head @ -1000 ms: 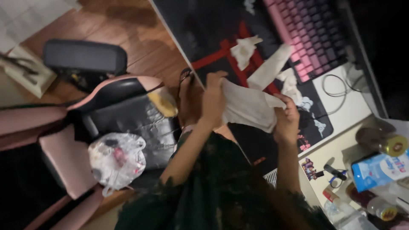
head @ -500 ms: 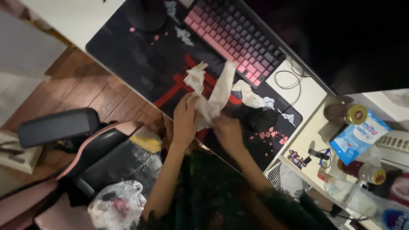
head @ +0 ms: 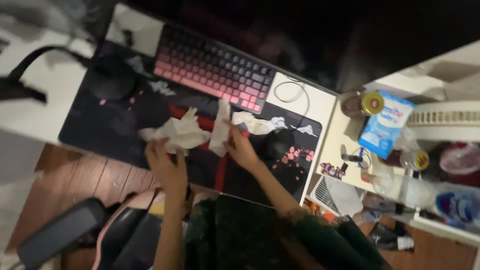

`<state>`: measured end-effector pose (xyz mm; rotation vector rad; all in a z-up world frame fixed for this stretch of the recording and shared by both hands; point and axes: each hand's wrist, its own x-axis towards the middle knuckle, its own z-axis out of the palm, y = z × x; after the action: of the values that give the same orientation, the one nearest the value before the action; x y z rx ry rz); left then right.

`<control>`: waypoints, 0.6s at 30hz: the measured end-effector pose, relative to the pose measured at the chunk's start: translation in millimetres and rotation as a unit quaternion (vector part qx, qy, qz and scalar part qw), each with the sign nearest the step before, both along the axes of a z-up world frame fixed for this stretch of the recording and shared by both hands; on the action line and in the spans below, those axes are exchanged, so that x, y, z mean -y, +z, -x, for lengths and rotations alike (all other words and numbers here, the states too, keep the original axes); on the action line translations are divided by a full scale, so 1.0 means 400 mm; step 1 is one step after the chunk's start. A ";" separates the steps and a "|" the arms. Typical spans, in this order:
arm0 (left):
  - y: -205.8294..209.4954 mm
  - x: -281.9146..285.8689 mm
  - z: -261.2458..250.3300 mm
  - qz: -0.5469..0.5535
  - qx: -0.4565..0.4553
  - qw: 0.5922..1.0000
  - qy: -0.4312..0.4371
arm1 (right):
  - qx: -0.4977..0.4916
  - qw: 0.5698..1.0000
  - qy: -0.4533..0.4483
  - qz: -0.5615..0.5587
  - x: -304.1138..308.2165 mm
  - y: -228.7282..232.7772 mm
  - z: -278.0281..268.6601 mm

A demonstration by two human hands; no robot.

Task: The person wipes a computer monitor and desk surface with a cloth, then connects a cable to a keyboard and repositions a microphone arm.

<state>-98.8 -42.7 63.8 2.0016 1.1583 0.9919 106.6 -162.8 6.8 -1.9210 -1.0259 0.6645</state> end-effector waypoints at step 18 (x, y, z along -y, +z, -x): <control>-0.041 -0.066 -0.214 -0.096 -0.080 0.889 -0.440 | 0.030 0.946 -0.310 -0.086 0.152 0.250 0.179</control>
<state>-13.0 -16.1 47.4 2.4186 0.1179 0.4688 35.2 -223.4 106.9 -1.9656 -0.4420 0.1497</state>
